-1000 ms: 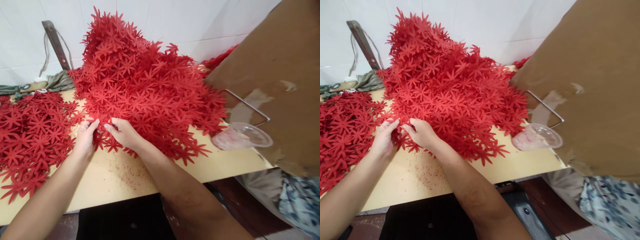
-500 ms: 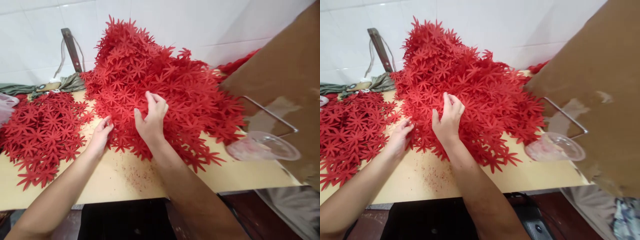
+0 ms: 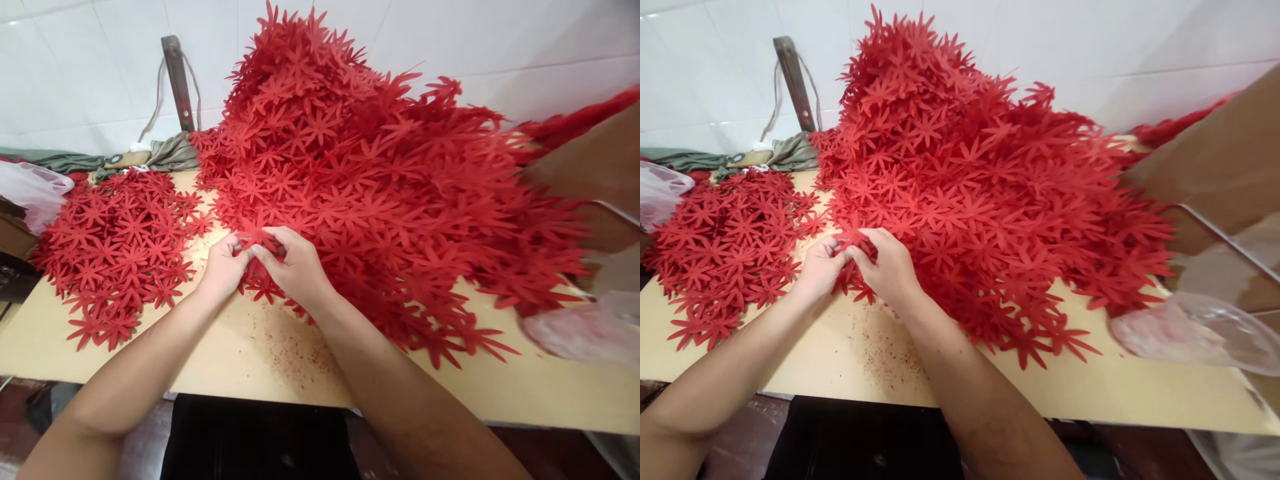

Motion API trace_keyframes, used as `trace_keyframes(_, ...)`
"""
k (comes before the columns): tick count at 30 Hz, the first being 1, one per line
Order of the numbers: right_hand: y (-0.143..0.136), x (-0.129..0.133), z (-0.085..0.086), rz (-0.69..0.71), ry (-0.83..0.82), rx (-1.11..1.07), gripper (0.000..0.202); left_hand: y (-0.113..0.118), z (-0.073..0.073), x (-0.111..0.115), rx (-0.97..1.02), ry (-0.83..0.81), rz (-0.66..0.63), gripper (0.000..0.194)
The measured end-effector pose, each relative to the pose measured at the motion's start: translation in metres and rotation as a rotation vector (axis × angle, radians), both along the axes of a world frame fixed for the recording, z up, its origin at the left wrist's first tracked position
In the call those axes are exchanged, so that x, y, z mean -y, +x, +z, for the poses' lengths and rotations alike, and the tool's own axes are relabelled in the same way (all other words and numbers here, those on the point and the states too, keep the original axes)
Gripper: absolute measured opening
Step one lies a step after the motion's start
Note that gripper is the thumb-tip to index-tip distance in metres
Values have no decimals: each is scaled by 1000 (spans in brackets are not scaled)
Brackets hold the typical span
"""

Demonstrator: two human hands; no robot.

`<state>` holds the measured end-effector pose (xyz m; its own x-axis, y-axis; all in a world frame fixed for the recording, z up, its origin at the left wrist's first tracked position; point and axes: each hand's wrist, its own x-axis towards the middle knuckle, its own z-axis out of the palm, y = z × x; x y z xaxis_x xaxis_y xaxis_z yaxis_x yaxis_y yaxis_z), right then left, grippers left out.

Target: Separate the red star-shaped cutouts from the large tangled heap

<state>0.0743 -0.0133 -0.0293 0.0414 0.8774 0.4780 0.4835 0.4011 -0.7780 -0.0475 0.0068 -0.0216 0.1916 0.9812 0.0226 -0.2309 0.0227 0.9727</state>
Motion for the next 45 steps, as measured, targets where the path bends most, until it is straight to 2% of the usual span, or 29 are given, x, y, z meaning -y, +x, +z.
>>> trace_keyframes(3,5,-2,2,-56,11,-66,21,0,1,0,-4,2,49,13)
trace_keyframes(6,21,-10,-2,-243,50,-153,29,-2,3,-3,-35,-23,120,11)
trace_keyframes(9,35,-15,-4,-470,191,-16,49,-3,6,-5,-14,-88,158,10)
trace_keyframes(11,36,-12,-1,-536,277,138,65,-3,7,-5,14,-121,161,10)
trace_keyframes(13,27,-5,3,-497,312,224,70,-2,8,-4,20,-133,144,11)
trace_keyframes(15,13,1,4,-359,281,218,67,-1,7,-2,30,-115,112,14)
trace_keyframes(19,-7,3,-4,-64,-1,-28,48,-1,3,0,112,-82,51,17)
trace_keyframes(21,-8,1,-8,-16,-106,-144,34,-3,3,1,136,-92,38,16)
trace_keyframes(23,-7,1,-9,2,-140,-209,25,-4,5,2,135,-84,45,18)
trace_keyframes(27,-10,4,-6,56,-174,-204,15,-6,8,4,109,-56,71,23)
trace_keyframes(30,-13,6,-3,57,-137,-178,6,-4,7,5,125,-43,53,19)
trace_keyframes(32,-12,7,0,19,-108,-188,14,-3,6,6,148,-46,24,20)
trace_keyframes(35,-7,6,4,-47,-99,-201,29,-2,6,9,175,-140,-54,24)
trace_keyframes(40,0,5,3,-110,-70,-169,42,2,9,17,115,-255,-168,35)
trace_keyframes(43,2,4,-1,-172,-21,-116,44,5,7,19,89,-273,-243,44)
trace_keyframes(45,1,3,-4,-205,66,-88,37,6,4,18,108,-290,-265,44)
